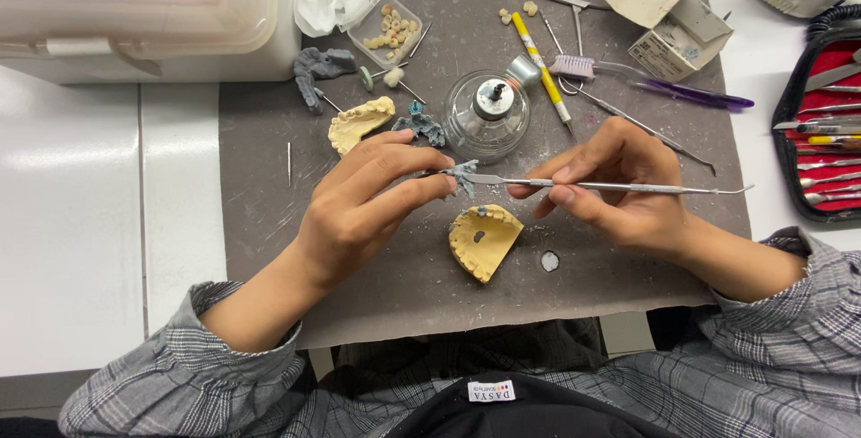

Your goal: The person holds a yellow dental stone cast of a dental arch and uses a metal waxing instrument to add and shape blue wax on the teeth of the model. They periodically warm the instrument tip over a small burner, rotate the cast to reach different tooth surfaces, and pick up small tooth-colored components from a tray on the bench.

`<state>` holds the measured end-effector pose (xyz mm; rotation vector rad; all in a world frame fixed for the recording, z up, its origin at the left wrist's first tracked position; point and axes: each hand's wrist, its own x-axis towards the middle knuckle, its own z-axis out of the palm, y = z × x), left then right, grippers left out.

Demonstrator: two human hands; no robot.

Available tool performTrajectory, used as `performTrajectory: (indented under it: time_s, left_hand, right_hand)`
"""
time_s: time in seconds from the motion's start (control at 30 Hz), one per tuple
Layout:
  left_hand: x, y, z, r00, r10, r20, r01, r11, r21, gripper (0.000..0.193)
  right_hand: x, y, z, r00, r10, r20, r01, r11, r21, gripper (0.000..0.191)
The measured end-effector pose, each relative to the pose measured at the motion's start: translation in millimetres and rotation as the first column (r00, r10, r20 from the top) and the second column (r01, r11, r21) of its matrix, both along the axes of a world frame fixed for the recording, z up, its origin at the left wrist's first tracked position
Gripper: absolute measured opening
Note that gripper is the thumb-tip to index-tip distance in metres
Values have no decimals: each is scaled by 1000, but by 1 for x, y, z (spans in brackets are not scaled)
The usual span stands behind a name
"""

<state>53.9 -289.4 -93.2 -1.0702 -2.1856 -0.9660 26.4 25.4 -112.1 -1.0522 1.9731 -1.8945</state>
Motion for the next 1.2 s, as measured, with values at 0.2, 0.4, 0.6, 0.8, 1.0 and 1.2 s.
performTrajectory:
  time_s: [0.2,0.4,0.6,0.8,1.0,1.2]
  left_hand:
    - [-3,7,-8,999,8,-34,-9,999,-34,19]
    - [-4,15,-9,998,16,-54,-20,997,-73,18]
    - [-2,16,-10,993,37,-114,-49,993,-107,18]
    - [4,23,-12,992,21,-127,-36,993,-114,22]
    - [1,27,-9,999,15,-31,-18,996,-84,23]
    - [-4,18,-4,998,63,-25,-64,997,-46,26]
  right_hand:
    - [-1,7,-6,996,-2,94,4,1000,-25,14]
    - [-5,13,-4,991,-12,130,13,1000,-7,12]
    - [-1,12,-3,988,-19,152,21,1000,-10,13]
    - [4,16,-6,995,-28,100,28,1000,-2,15]
    - [-1,19,-3,999,-32,33,33,999,-36,15]
    - [-18,16,5,960,-280,-20,276,954,-119,22]
